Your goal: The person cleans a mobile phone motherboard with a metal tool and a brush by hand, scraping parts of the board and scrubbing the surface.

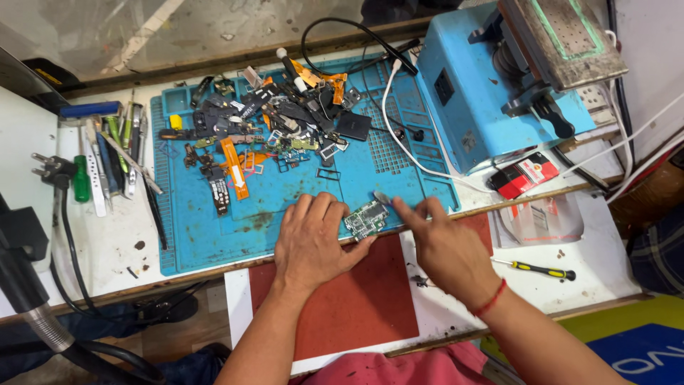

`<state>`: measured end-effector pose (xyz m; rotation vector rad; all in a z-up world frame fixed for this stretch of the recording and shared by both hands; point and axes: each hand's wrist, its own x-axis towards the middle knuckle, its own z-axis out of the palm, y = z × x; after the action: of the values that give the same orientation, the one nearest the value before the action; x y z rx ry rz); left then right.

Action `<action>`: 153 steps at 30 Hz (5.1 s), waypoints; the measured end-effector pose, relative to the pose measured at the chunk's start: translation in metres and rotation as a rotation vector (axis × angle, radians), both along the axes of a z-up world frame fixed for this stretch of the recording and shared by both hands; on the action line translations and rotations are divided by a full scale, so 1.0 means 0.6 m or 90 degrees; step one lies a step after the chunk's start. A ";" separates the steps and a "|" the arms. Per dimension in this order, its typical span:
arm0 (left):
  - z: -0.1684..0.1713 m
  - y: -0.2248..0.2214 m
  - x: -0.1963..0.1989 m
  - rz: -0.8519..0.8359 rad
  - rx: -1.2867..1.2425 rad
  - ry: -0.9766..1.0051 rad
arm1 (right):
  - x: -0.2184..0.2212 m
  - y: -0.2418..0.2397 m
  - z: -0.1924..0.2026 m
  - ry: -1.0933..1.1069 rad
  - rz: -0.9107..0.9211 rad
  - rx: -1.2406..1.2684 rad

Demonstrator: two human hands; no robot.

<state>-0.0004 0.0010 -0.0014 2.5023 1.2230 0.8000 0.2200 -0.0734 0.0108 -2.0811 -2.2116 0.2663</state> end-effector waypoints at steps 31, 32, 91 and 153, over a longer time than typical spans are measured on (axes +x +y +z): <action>0.006 -0.008 0.006 0.013 -0.001 0.019 | -0.045 -0.013 0.000 0.145 0.022 -0.001; 0.006 -0.011 0.006 0.010 0.010 0.006 | -0.047 -0.033 0.007 0.153 0.037 0.018; -0.036 -0.045 0.016 0.072 0.139 -0.106 | -0.031 -0.047 0.005 0.148 0.085 0.024; 0.013 0.028 -0.055 -0.081 -0.134 -0.026 | 0.042 0.085 0.059 -0.028 0.252 -0.058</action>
<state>-0.0334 0.0181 0.0061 2.3540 1.0638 0.6505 0.2451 -0.0222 0.0464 -1.6827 -2.6716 0.3571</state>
